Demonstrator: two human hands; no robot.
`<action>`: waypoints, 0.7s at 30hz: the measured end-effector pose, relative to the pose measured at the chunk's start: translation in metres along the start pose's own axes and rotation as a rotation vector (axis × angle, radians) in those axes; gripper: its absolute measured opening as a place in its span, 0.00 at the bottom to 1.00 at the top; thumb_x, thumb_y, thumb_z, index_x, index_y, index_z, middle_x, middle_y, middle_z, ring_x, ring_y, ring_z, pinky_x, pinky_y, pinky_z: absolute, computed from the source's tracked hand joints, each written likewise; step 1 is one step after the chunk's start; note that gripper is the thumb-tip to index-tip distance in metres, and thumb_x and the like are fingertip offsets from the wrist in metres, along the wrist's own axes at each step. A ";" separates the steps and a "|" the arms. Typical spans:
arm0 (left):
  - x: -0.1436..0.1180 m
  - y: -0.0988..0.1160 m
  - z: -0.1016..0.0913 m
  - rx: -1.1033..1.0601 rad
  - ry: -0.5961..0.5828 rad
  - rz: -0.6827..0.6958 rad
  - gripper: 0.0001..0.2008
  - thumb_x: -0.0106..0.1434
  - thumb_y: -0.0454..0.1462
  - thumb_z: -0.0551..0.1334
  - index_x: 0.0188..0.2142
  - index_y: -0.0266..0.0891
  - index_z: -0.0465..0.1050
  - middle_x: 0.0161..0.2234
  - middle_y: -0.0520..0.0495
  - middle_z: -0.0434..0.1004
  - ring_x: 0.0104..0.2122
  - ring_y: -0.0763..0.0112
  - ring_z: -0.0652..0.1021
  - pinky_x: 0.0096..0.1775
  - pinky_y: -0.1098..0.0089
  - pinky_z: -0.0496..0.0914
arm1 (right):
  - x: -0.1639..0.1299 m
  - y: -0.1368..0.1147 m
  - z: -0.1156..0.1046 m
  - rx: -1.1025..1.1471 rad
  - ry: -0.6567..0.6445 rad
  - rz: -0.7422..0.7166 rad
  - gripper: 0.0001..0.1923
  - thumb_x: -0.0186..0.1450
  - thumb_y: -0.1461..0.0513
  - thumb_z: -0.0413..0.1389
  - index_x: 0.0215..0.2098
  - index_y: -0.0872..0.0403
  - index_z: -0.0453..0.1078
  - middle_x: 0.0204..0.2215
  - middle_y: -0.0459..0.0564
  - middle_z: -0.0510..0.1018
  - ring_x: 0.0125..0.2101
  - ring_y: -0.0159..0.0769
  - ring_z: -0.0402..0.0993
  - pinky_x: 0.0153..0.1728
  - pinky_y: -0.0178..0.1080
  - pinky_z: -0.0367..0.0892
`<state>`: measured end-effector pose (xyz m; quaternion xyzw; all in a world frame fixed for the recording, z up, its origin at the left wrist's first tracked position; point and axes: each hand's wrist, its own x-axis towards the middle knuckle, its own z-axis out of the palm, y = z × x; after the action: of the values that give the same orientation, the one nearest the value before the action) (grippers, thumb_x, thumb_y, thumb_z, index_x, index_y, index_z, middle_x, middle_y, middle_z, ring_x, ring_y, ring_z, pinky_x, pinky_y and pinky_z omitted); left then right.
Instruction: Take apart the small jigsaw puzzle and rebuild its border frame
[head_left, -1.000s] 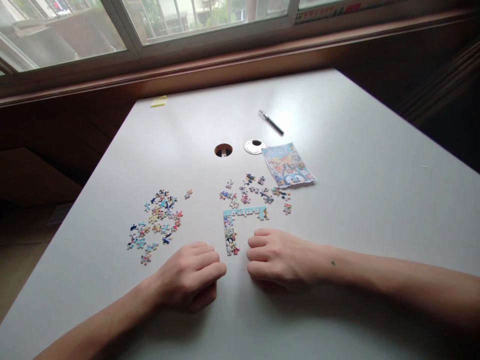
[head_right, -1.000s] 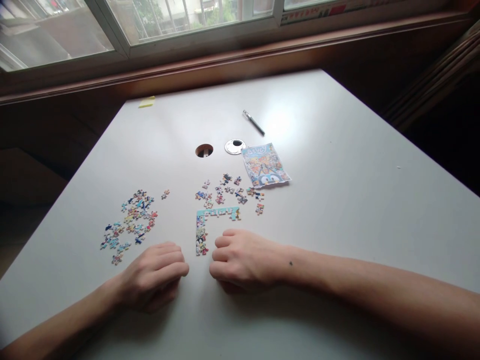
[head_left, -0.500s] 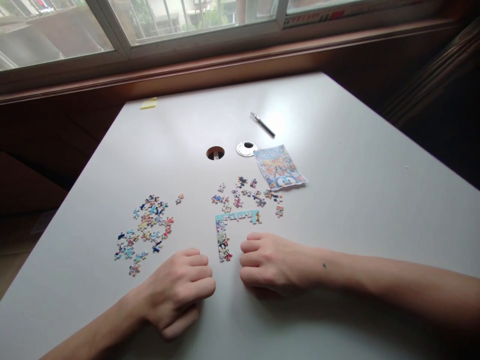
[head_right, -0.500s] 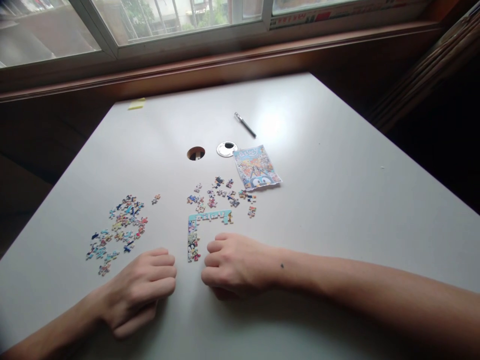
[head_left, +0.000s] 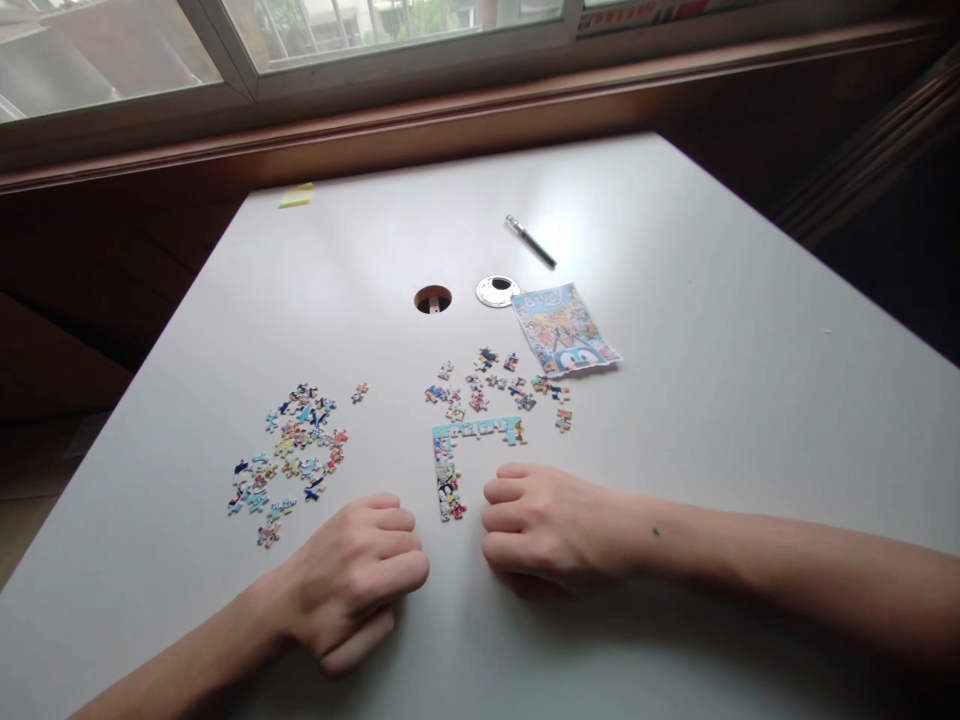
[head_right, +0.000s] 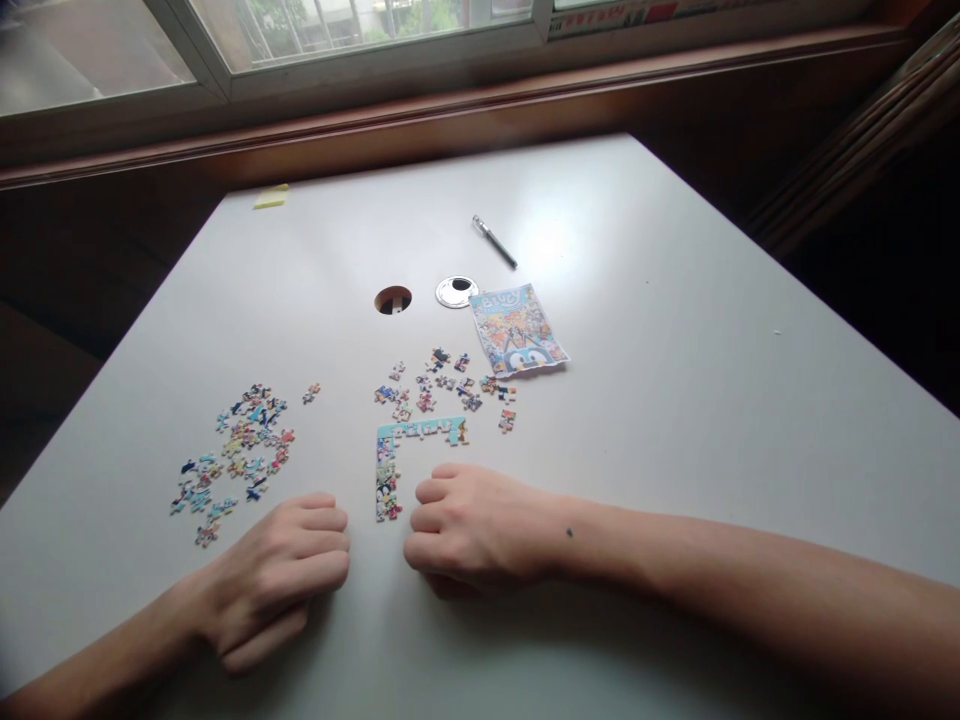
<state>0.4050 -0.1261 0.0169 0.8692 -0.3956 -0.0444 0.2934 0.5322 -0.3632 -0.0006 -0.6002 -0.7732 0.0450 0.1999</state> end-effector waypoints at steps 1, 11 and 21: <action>0.000 0.000 0.000 0.006 -0.002 0.004 0.12 0.54 0.35 0.50 0.29 0.41 0.42 0.21 0.48 0.61 0.22 0.65 0.60 0.27 0.60 0.54 | 0.000 0.000 0.000 0.000 0.000 0.001 0.11 0.68 0.62 0.52 0.27 0.53 0.61 0.23 0.44 0.68 0.27 0.34 0.53 0.31 0.39 0.51; 0.002 0.000 -0.001 0.015 -0.004 0.016 0.11 0.53 0.35 0.51 0.28 0.41 0.43 0.21 0.49 0.60 0.22 0.65 0.61 0.28 0.61 0.55 | 0.001 0.000 0.000 0.001 -0.016 0.002 0.12 0.68 0.62 0.54 0.27 0.52 0.61 0.23 0.44 0.67 0.27 0.34 0.52 0.31 0.39 0.50; 0.001 0.000 -0.001 0.023 0.003 0.010 0.11 0.55 0.35 0.50 0.29 0.41 0.41 0.21 0.49 0.60 0.22 0.65 0.61 0.27 0.61 0.54 | 0.000 0.000 0.001 -0.004 -0.017 0.001 0.12 0.69 0.62 0.52 0.26 0.53 0.61 0.23 0.44 0.67 0.27 0.34 0.53 0.31 0.39 0.50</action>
<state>0.4064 -0.1260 0.0179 0.8706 -0.3998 -0.0369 0.2842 0.5320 -0.3635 -0.0012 -0.6006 -0.7746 0.0488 0.1921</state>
